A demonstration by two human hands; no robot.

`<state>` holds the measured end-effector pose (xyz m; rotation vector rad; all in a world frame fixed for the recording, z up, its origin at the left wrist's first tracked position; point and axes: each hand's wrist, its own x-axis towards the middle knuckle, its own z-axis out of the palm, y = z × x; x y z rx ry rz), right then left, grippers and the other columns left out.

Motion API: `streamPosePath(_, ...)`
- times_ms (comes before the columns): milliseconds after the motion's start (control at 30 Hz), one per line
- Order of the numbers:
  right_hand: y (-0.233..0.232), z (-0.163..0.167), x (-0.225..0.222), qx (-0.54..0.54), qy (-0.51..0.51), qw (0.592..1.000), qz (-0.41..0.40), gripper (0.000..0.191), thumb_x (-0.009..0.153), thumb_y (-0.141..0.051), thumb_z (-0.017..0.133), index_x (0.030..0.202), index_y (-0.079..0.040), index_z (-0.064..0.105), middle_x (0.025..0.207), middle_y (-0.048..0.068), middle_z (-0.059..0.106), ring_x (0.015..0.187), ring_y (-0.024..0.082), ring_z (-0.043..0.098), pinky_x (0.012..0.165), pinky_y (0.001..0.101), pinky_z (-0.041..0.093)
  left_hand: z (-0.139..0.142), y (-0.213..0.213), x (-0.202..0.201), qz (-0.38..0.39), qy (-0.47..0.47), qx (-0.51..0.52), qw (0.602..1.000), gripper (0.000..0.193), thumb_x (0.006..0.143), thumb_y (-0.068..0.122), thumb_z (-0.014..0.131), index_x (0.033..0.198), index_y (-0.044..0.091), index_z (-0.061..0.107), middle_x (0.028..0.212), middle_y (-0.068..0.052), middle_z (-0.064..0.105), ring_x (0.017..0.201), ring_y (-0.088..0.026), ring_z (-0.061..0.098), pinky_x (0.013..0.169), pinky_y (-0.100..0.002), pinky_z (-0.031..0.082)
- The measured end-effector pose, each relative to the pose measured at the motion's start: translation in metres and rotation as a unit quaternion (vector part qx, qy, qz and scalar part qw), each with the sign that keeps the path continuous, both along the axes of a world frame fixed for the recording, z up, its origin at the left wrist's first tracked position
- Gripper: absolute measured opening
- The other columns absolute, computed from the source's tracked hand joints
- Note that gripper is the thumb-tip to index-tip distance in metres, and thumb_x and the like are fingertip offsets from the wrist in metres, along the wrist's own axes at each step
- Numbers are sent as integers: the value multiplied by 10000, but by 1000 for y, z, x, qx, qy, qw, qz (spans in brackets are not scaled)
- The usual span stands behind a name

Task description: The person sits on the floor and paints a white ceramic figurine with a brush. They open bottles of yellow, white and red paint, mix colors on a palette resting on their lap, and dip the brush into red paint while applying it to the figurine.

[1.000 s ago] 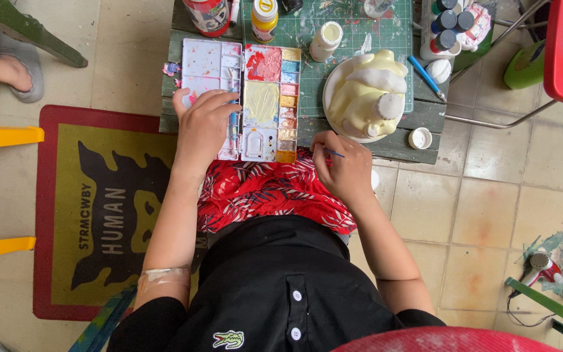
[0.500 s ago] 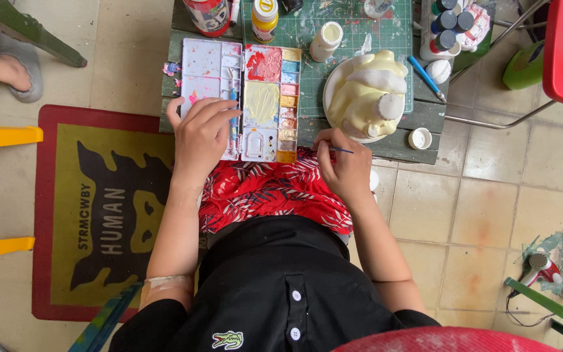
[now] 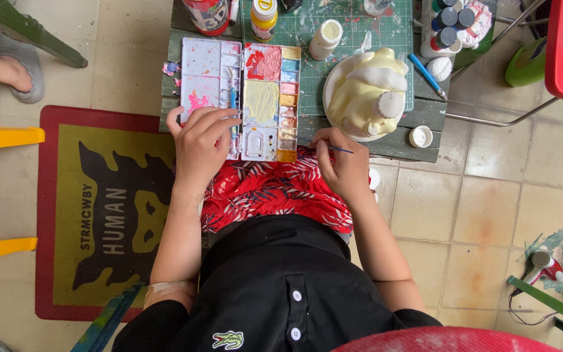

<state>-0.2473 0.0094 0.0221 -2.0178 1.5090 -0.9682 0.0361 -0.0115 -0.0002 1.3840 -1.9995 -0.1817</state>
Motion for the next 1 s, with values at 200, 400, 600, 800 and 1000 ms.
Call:
streamPosePath(200,-2,3,6,-16,10,1000,-11,31,981,-70,608,991,-72,637,840,70,731,746,273,723,667,373,536,-2,1,-2,-1,0,5,1000,163,931,15,717,989,154,780,1152,51,758,1122,-153,671,1157,-458,257)
streamPosePath(400,-3,6,12,-17,21,999,27,33,973,-84,609,961,-89,639,820,68,721,731,299,701,666,401,520,-3,2,-1,-2,2,7,1000,157,941,19,718,988,155,780,1153,52,758,1125,-156,671,1161,-455,252)
streamPosePath(600,-7,11,2,-33,39,999,2,36,973,-87,606,955,-90,636,802,68,704,733,303,691,665,411,513,-4,2,-2,-1,-1,3,1000,154,934,19,720,986,151,779,1154,51,758,1120,-155,672,1156,-454,252)
streamPosePath(800,-10,17,0,-49,95,994,9,28,951,-89,635,923,-93,637,737,74,671,677,299,666,616,421,487,-6,1,-2,-2,-4,0,1000,159,936,19,720,988,157,780,1154,51,757,1119,-156,670,1150,-452,255)
streamPosePath(1000,-13,17,8,-72,100,991,42,17,936,-93,644,928,-90,628,722,73,662,677,292,667,618,423,485,-5,2,-2,-1,-4,1,1000,156,934,22,719,988,155,779,1153,51,756,1120,-157,668,1149,-454,259)
